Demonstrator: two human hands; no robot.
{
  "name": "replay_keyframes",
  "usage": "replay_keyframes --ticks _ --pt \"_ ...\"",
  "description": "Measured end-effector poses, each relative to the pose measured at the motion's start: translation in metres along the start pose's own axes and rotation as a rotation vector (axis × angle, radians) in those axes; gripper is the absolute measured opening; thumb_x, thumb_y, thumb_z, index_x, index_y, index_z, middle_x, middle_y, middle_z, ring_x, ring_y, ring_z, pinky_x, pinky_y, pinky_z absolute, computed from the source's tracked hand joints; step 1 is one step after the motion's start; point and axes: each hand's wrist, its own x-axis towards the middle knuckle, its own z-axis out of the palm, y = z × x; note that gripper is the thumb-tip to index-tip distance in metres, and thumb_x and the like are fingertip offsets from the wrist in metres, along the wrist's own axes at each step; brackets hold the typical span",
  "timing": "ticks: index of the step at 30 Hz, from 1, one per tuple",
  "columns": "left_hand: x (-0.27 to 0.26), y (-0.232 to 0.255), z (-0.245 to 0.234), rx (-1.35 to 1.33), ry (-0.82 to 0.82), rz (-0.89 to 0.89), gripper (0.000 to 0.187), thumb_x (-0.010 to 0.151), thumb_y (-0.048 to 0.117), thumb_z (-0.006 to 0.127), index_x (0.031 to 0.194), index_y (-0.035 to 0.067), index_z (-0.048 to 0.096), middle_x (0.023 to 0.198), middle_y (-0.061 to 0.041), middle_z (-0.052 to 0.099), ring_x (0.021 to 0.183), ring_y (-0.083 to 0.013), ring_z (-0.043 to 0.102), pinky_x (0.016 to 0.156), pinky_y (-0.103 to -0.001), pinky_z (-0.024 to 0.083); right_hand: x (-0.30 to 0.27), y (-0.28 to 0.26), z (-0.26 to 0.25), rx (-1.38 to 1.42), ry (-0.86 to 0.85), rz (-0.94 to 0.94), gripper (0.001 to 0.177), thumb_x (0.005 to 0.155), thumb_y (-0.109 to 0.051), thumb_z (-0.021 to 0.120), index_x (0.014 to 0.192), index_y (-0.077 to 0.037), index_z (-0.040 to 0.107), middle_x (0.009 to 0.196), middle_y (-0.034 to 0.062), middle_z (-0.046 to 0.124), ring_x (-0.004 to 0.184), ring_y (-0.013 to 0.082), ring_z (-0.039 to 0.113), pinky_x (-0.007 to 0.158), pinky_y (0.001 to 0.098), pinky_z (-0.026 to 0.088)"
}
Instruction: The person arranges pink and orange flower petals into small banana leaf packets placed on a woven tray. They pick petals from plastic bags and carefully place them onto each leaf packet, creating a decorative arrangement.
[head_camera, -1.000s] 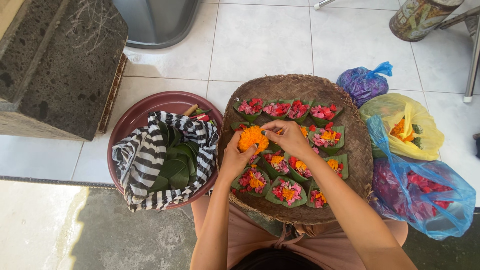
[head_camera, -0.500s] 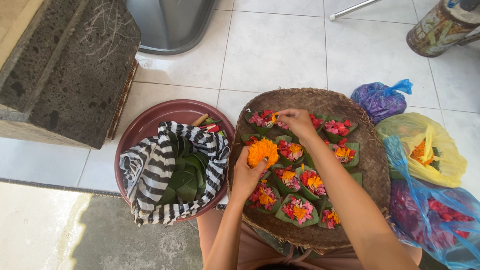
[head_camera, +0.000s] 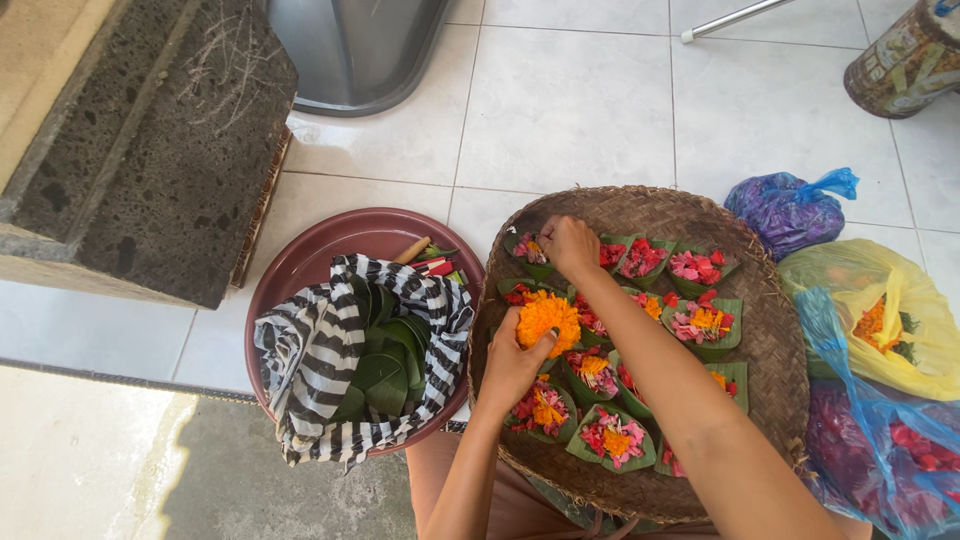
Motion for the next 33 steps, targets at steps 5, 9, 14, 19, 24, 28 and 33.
replay_keyframes --ticks 5,9,14,19,24,28,33 --pt "0.008 -0.014 0.002 0.005 0.043 0.095 0.031 0.09 0.019 0.074 0.114 0.003 0.063 0.103 -0.01 0.077 0.092 -0.015 0.072 0.084 -0.032 0.056 -0.027 0.024 -0.04 0.373 -0.27 -0.177 0.037 0.089 -0.025 0.075 0.122 -0.01 0.072 0.117 0.0115 0.076 0.109 0.0229 0.072 0.093 0.0388 0.057" --pt "0.008 -0.018 0.003 -0.006 0.048 0.137 0.032 0.09 0.017 0.073 0.116 0.003 0.062 0.105 -0.01 0.076 0.093 -0.0156 0.071 0.083 -0.032 0.056 -0.084 0.034 -0.082 0.442 -0.637 -0.265 0.045 0.099 -0.033 0.065 0.141 -0.015 0.065 0.137 0.0061 0.067 0.123 0.0165 0.064 0.1 0.0379 0.053" --pt "0.002 -0.003 0.011 0.11 -0.011 0.024 0.033 0.087 0.018 0.073 0.115 0.004 0.06 0.099 -0.011 0.076 0.088 -0.0171 0.073 0.077 -0.034 0.056 -0.124 0.026 -0.107 0.432 -0.53 -0.273 0.045 0.087 -0.024 0.076 0.13 -0.013 0.07 0.116 0.0068 0.076 0.092 0.0163 0.071 0.079 0.0344 0.058" --pt "-0.002 0.003 0.022 0.114 -0.039 0.055 0.031 0.088 0.019 0.073 0.111 0.005 0.058 0.098 -0.009 0.075 0.086 -0.0155 0.071 0.077 -0.033 0.056 -0.136 0.03 -0.113 0.492 -0.378 -0.243 0.026 0.088 -0.015 0.077 0.112 -0.008 0.08 0.093 0.0068 0.08 0.08 0.0126 0.071 0.072 0.029 0.058" --pt "-0.002 0.001 0.029 0.123 -0.017 0.09 0.029 0.088 0.017 0.075 0.107 0.003 0.059 0.092 -0.01 0.072 0.08 -0.0152 0.063 0.076 -0.032 0.053 -0.131 0.044 -0.104 0.661 -0.268 0.049 0.019 0.086 -0.01 0.076 0.104 -0.007 0.081 0.092 0.0061 0.078 0.079 0.0115 0.07 0.061 0.0329 0.052" --pt "0.0 0.0 0.034 0.073 0.007 0.131 0.027 0.087 0.017 0.074 0.105 0.003 0.059 0.091 -0.009 0.072 0.08 -0.0136 0.064 0.075 -0.032 0.053 -0.108 0.068 -0.085 0.899 -0.187 0.115 0.019 0.085 -0.008 0.077 0.104 -0.006 0.082 0.092 0.0066 0.08 0.08 0.0092 0.07 0.071 0.0218 0.054" --pt "0.005 0.0 0.027 0.068 0.027 0.11 0.027 0.087 0.016 0.074 0.103 0.002 0.06 0.091 -0.008 0.073 0.079 -0.0143 0.067 0.074 -0.032 0.054 -0.065 0.098 -0.087 1.023 -0.055 0.323 0.016 0.087 -0.009 0.078 0.103 -0.007 0.081 0.09 0.0074 0.074 0.074 0.0117 0.062 0.065 0.0286 0.045"
